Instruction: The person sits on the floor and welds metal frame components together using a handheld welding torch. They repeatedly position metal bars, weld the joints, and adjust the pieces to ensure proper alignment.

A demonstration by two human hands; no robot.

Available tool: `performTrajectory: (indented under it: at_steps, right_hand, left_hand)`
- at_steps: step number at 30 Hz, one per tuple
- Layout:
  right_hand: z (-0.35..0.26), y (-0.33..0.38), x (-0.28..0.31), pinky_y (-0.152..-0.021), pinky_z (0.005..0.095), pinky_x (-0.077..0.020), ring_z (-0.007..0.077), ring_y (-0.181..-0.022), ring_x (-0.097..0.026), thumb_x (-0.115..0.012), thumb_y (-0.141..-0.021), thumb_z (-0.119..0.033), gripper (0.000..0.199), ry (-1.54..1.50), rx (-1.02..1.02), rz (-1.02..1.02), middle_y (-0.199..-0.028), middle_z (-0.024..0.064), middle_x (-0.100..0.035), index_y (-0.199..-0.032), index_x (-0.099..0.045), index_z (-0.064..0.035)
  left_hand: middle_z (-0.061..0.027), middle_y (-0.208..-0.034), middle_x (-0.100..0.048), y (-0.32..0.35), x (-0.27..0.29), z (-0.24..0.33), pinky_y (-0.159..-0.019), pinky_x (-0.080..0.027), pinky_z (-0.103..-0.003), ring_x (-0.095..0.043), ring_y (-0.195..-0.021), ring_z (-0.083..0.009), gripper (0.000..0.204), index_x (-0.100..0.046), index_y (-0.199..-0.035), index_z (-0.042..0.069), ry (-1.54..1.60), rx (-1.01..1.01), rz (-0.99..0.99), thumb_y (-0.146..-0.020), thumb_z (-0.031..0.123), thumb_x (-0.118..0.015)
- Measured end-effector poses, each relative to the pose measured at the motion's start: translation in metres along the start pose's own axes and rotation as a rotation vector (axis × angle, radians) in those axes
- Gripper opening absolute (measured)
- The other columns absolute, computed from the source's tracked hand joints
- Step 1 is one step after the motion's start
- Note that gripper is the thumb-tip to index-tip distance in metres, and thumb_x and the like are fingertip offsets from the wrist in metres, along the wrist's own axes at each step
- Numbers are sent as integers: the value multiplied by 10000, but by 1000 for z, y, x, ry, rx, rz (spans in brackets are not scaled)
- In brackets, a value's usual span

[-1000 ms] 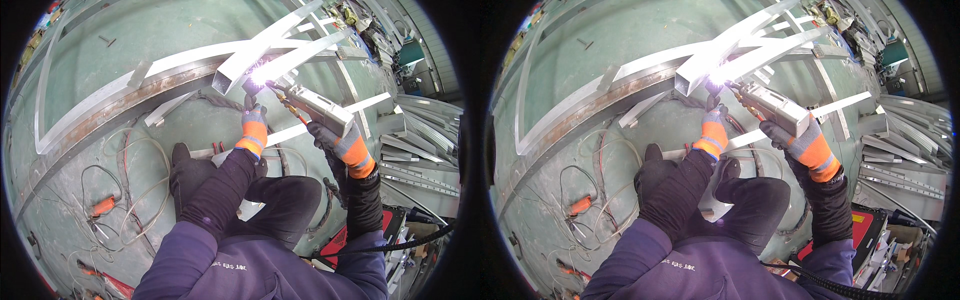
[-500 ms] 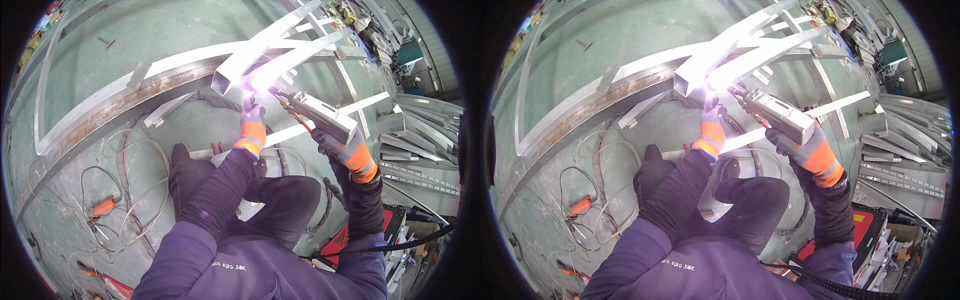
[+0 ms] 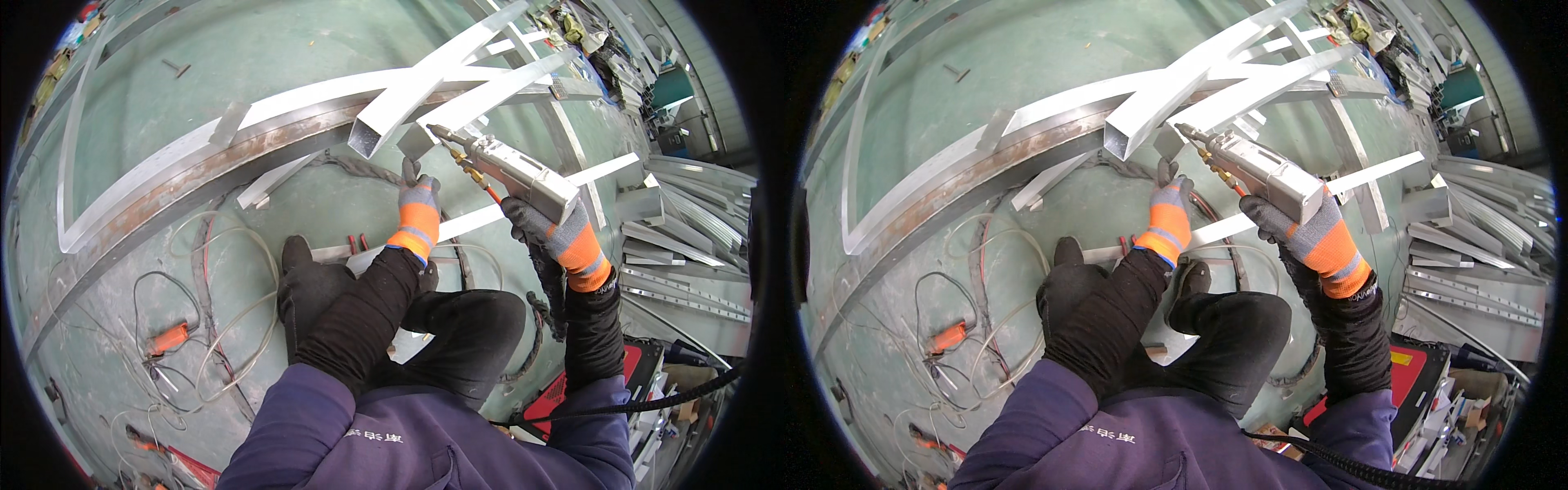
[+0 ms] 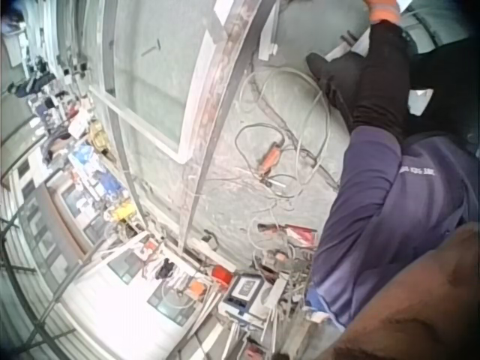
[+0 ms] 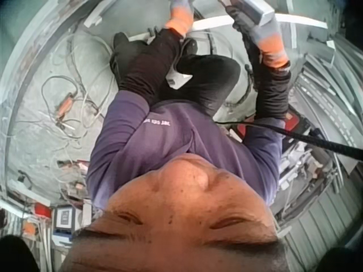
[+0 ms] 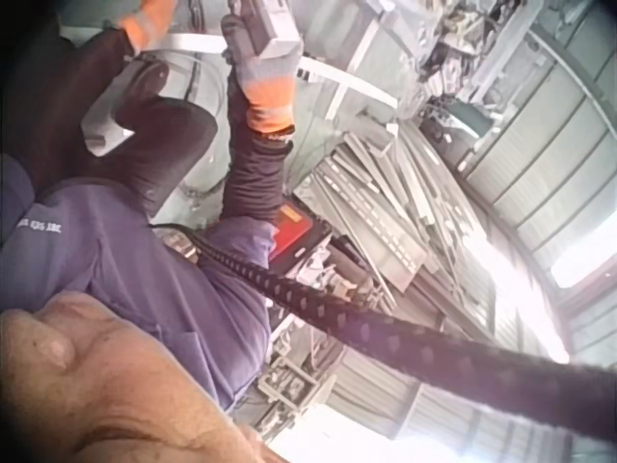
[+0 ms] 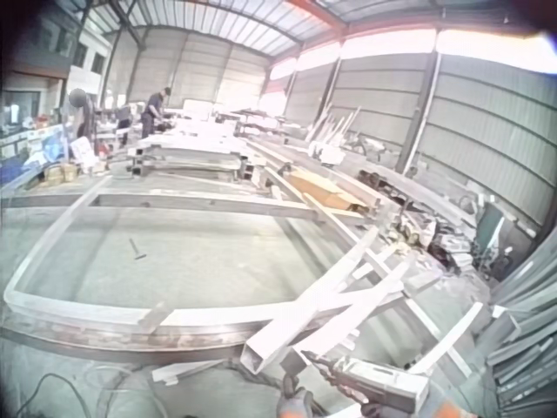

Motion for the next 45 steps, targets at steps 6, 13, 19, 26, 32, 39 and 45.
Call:
performTrajectory:
  at_steps: [6,13,19,26,32,39,45]
  right_hand:
    - [-1,-5,-3,-523,236,-488,109,-585,-615,-722,-896,-190,309,61,18,-22,-740,54,-661,-1109,-660,25]
    - [-2,-10,-1,-524,236,-488,106,-584,-623,-722,-891,-181,292,73,32,-24,-718,49,-662,-1092,-667,25]
    - [-8,-8,-2,-512,238,-478,104,-572,-618,-725,-889,-195,293,65,17,-17,-692,46,-655,-1078,-671,23]
    - [0,-3,3,-513,234,-483,71,-573,-586,-766,-857,-178,370,36,-2,-9,-760,23,-664,-1152,-659,17]
    - [-2,3,8,-540,233,-458,59,-585,-554,-739,-861,-164,326,59,26,-4,-742,9,-654,-1142,-676,-12]
    - [-9,-6,3,-504,236,-471,75,-565,-582,-760,-858,-195,370,68,17,-7,-712,23,-646,-1141,-661,22]
    - [2,-11,1,-519,236,-489,91,-582,-607,-754,-866,-191,349,42,20,-27,-730,40,-659,-1126,-663,23]
  left_hand:
    - [-20,-1024,-570,-8,2,-6,-716,-461,-269,-537,-793,-134,667,-412,-1488,141,45,-89,-43,-858,26,-599]
    - [-17,-1076,-551,-8,0,-7,-660,-433,-257,-492,-746,-112,681,-397,-1499,133,79,-81,-43,-857,-1,-582]
    - [-3,-1042,-540,-8,-1,-3,-630,-409,-251,-462,-708,-95,684,-391,-1498,99,16,-122,-49,-846,-23,-560]
    - [20,-980,-507,-5,-2,-3,-629,-397,-243,-456,-709,-92,681,-405,-1491,114,34,-70,-46,-843,-33,-554]
    - [10,-1024,-508,-8,0,-5,-670,-421,-255,-469,-739,-104,700,-375,-1525,152,75,-77,-62,-869,-9,-560]
    - [20,-908,-564,-1,-1,-3,-627,-419,-276,-469,-675,-108,683,-377,-1525,164,11,-2,-13,-886,42,-583]
    - [2,-998,-582,0,-2,-2,-616,-412,-270,-471,-680,-104,677,-381,-1520,153,40,-11,-18,-885,17,-571]
Point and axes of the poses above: each hand's wrist, its own y-axis away from the middle knuckle, its own x-axis out of the back of the hand, z = x × y, the point moved 8 cm from there along -y, towards the middle knuckle
